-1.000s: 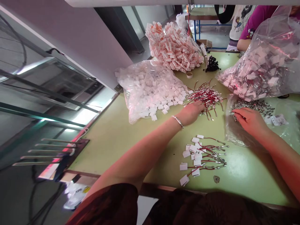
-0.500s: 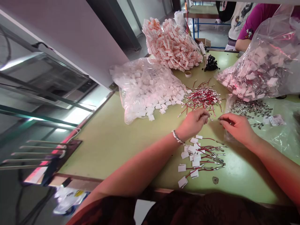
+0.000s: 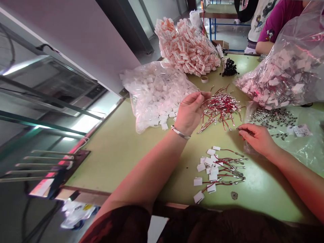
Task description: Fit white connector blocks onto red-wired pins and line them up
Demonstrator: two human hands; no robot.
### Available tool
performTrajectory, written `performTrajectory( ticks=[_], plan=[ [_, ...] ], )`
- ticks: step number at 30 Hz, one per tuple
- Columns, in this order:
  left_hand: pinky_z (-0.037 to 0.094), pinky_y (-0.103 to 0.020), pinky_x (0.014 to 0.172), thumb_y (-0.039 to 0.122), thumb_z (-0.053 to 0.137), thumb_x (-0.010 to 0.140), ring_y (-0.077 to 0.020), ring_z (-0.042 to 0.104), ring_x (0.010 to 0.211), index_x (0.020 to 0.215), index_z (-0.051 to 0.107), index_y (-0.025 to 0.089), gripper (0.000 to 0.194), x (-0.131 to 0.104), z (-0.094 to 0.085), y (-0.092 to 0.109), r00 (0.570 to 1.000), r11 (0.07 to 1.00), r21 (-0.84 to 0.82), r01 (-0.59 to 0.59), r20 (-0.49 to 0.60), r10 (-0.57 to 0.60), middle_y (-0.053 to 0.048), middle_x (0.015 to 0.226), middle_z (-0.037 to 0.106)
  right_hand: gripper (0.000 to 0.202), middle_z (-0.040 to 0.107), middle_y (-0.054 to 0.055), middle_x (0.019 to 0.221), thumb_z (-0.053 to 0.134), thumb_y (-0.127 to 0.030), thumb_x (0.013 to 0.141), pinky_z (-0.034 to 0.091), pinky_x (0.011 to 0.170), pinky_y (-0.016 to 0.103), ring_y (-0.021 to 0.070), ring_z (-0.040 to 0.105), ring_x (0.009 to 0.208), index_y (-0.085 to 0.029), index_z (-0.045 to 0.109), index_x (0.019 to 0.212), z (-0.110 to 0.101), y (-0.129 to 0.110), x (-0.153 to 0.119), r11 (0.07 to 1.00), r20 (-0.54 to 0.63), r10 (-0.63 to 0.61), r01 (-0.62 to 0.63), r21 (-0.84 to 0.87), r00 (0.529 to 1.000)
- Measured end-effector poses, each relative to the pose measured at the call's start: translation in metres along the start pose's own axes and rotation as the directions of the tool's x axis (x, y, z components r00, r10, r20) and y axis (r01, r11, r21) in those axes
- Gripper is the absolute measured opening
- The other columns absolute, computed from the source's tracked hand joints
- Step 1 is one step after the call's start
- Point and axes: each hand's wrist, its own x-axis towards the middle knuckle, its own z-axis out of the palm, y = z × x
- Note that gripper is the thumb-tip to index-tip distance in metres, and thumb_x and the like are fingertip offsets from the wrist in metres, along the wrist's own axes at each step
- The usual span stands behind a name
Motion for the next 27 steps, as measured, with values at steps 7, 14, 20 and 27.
performTrajectory(
  ticks=[7, 14, 20, 27],
  plan=[
    [0.044, -0.023, 0.055, 0.016, 0.05, 0.086, -0.0074, 0.051, 0.053, 0.085, 0.06, 0.017, 0.01, -0.031, 0.019, -0.004, 0.864, 0.938, 0.157, 0.31, 0.364, -0.346, 0.001, 0.07, 0.061, 0.017, 0.071, 0.002, 0.077, 0.057, -0.031, 0.083, 0.049, 0.064, 0.031, 0.0147, 0.061, 0.063, -0.021, 0.07, 0.089, 0.001, -0.007, -0.002, 1.0, -0.019, 0.013, -0.014, -0.028, 1.0],
    [0.045, -0.024, 0.062, 0.027, 0.047, 0.087, -0.0113, 0.054, 0.066, 0.083, 0.066, 0.018, 0.021, -0.055, 0.04, 0.008, 0.826, 0.926, 0.378, 0.01, 0.519, -0.221, 0.001, 0.072, 0.063, 0.017, 0.071, 0.002, 0.078, 0.054, -0.027, 0.084, 0.048, 0.067, 0.03, 0.0158, 0.064, 0.069, -0.021, 0.069, 0.09, 0.006, -0.012, -0.001, 0.999, -0.098, -0.024, 0.02, -0.045, 0.995],
    [0.04, -0.022, 0.055, 0.027, 0.049, 0.085, -0.0094, 0.048, 0.056, 0.074, 0.065, 0.018, 0.022, -0.056, 0.04, 0.004, 0.847, 0.926, 0.377, 0.021, 0.485, -0.216, 0.004, 0.059, 0.055, 0.015, 0.07, 0.001, 0.074, 0.054, -0.025, 0.085, 0.046, 0.064, 0.028, 0.015, 0.061, 0.067, -0.023, 0.069, 0.086, 0.01, -0.011, -0.002, 0.991, -0.055, -0.084, 0.078, -0.107, 0.995],
    [0.041, -0.023, 0.059, 0.028, 0.047, 0.088, -0.0105, 0.052, 0.061, 0.075, 0.065, 0.017, 0.025, -0.057, 0.038, -0.002, 0.815, 0.925, 0.378, -0.042, 0.548, -0.187, 0.002, 0.065, 0.059, 0.017, 0.069, 0.001, 0.073, 0.051, -0.026, 0.086, 0.044, 0.063, 0.027, 0.0146, 0.06, 0.067, -0.022, 0.068, 0.085, 0.009, -0.012, -0.001, 0.99, -0.026, -0.086, 0.082, -0.118, 0.996]
  ],
)
